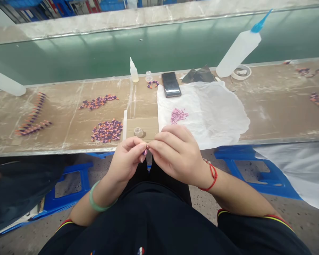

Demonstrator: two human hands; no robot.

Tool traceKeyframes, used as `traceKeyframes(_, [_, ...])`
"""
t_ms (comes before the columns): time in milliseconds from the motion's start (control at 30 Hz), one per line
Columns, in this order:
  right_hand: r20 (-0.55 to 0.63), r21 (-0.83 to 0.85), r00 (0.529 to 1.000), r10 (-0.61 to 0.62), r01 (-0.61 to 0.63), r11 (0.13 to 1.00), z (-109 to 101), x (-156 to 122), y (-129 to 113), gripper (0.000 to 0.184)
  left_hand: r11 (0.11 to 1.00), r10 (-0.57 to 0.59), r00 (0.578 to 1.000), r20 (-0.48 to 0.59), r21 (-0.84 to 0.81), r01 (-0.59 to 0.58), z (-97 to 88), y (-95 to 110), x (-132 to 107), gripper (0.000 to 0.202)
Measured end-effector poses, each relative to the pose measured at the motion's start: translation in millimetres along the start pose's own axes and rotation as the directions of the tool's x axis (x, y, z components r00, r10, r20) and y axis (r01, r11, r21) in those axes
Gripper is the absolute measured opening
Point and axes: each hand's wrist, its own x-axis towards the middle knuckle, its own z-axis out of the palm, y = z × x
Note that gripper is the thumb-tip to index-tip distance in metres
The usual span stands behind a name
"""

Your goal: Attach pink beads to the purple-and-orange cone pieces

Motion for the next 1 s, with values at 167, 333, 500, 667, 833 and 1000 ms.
traceKeyframes(167, [-0.018, -0.019, 1.000, -0.013, 0.012, 1.000, 3, 1, -4, 0.019, 0.994, 0.085, 0.994, -0.062, 0.068, -0.080, 3.4, 0, -2, 0.026])
traceKeyframes(333, [-0.010, 0.052, 1.000, 0.016, -0.016, 0.999, 4, 4, -4, 0.017, 0.998, 0.034, 0.999, -0.037, 0.062, -0.032, 3.0, 2, -6, 0.031])
traceKeyframes(500, [-0.029, 0.109, 0.998, 0.056, -0.053, 0.993, 4, 2, -1, 0.017, 0.998, -0.067, 0.997, 0.035, -0.005, 0.068, 3.2, 9, -8, 0.041])
traceKeyframes(667, [-0.020, 0.085, 1.000, 0.009, -0.007, 0.996, 5, 0, 0, 0.016, 0.996, -0.027, 1.000, 0.008, 0.085, 0.026, 0.8, 9, -7, 0.037])
traceKeyframes(833, [0.022, 0.012, 0.988, -0.151, 0.150, 0.989, 3, 0, 5, 0.015, 0.989, 0.008, 0.999, 0.048, 0.144, -0.015, -2.7, 8, -4, 0.032])
traceKeyframes(1000, [0.079, -0.002, 0.962, -0.261, 0.262, 0.965, 0, 0, 10, 0.014, 0.990, 0.005, 0.997, 0.076, 0.139, -0.016, -3.1, 7, 0, 0.030])
